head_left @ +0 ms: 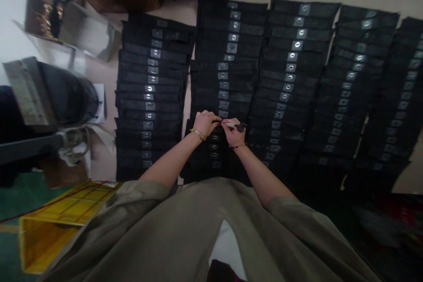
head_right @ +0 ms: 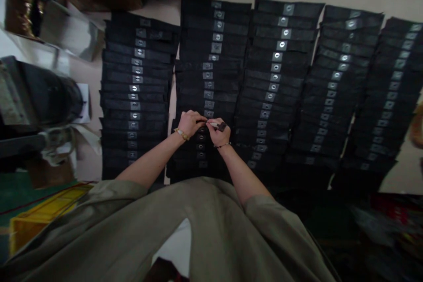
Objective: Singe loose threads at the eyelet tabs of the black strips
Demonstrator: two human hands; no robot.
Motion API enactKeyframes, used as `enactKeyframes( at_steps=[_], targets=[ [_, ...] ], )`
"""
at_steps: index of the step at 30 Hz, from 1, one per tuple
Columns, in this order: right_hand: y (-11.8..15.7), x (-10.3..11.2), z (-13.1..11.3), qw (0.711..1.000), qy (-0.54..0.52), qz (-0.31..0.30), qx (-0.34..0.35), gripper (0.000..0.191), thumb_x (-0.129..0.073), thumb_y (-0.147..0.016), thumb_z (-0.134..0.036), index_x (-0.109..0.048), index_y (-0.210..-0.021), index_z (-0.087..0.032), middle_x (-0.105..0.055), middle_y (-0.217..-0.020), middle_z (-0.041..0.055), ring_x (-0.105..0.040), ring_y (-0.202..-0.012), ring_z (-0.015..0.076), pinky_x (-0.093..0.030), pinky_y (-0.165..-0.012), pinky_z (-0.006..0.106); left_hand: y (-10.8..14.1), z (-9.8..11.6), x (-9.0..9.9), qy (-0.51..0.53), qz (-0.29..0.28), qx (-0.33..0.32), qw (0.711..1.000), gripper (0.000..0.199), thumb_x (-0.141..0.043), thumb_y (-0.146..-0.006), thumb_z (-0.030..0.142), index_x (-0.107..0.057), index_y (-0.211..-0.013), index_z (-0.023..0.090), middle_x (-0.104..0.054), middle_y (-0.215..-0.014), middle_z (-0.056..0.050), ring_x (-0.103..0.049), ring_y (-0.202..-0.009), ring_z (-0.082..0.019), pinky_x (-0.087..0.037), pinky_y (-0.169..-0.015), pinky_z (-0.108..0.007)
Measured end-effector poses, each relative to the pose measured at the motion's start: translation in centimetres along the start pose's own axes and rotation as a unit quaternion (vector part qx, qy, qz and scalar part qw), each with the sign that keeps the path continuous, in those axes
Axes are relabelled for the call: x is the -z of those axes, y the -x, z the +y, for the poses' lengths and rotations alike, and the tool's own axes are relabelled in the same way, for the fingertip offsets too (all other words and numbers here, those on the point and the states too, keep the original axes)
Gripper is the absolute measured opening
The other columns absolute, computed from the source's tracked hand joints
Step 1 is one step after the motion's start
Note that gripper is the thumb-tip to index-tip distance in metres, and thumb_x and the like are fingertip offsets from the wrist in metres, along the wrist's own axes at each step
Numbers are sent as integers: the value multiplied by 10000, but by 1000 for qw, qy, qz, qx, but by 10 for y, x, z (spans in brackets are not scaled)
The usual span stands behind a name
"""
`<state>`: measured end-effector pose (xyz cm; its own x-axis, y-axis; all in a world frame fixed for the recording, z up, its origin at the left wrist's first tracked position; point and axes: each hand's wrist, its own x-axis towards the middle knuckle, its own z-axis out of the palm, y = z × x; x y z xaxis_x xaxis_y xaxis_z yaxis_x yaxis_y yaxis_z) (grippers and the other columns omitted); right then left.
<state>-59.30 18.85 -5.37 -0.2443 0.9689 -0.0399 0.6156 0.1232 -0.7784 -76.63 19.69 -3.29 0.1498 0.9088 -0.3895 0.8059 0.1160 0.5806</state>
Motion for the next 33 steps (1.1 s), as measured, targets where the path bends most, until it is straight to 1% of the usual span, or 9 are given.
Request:
enactKeyframes(
  at_steps=[5,10,17,19,21,24,27,30,33],
  targets=[
    [-14,3,-14,981,168,-91,31,192,-553,-921,-297,-723,-892,-214,-698,-941,90,-617,-909,238,-497,-793,343,-1,-3,0,27,5,17,999,206,-676,-873,293,-650,-1076,271,-747,-961,-2,-607,-984,-227,-361,-833,-375],
    [-21,11,-20,983,146,-105,49,166,-543,-947,-307,-689,-960,-229,-689,-1003,77,-605,-936,231,-509,-843,357,0,-4,5,47,-2,11,999,245,-695,-850,302,-595,-1070,264,-742,-975,0,-612,-1003,-228,-367,-848,-367],
    [-23,4,-53,941,286,-170,69,155,-507,-946,-237,-652,-1001,-237,-656,-1058,107,-544,-1007,270,-469,-618,330,4,-10,7,30,-2,-11,999,326,-639,-806,197,-581,-1121,261,-730,-1022,-28,-624,-1018,-258,-390,-850,-373],
    [-22,2,-51,945,277,-158,70,147,-516,-931,-221,-658,-968,-224,-665,-1039,110,-562,-992,271,-486,-654,340,4,-10,7,26,0,-12,1000,328,-651,-801,205,-588,-1119,255,-735,-1017,-31,-633,-1015,-260,-402,-848,-373],
    [-21,3,-39,965,222,-127,54,129,-541,-922,-241,-667,-912,-216,-683,-999,101,-598,-952,255,-518,-733,355,2,-8,10,29,-6,-7,1000,330,-678,-792,211,-606,-1112,251,-743,-1011,-24,-644,-1009,-249,-419,-843,-363],
    [-22,8,-14,998,62,-28,5,143,-600,-903,-330,-680,-860,-220,-714,-928,62,-659,-889,217,-554,-838,370,-8,-1,16,52,-20,13,998,256,-682,-819,224,-661,-1070,269,-757,-977,7,-664,-970,-209,-447,-823,-326],
    [-26,13,7,995,-62,66,-43,201,-651,-868,-416,-695,-849,-220,-733,-895,45,-696,-870,207,-577,-857,388,-20,7,17,32,8,-6,999,197,-638,-891,287,-716,-1072,285,-745,-1065,-12,-655,-1012,-205,-445,-858,-332],
    [-30,12,15,990,-108,72,-55,228,-679,-840,-450,-704,-834,-223,-740,-884,46,-710,-856,208,-593,-840,399,-28,10,13,-9,16,-37,999,199,-612,-926,342,-753,-1060,298,-732,-1092,-33,-626,-1062,-226,-409,-910,-375],
    [-31,9,17,988,-122,71,-59,221,-681,-842,-446,-709,-833,-227,-742,-892,53,-711,-866,211,-596,-843,398,-30,8,9,-10,11,-30,999,201,-619,-928,354,-765,-1058,306,-734,-1055,-33,-617,-1047,-225,-390,-906,-383]
  ],
)
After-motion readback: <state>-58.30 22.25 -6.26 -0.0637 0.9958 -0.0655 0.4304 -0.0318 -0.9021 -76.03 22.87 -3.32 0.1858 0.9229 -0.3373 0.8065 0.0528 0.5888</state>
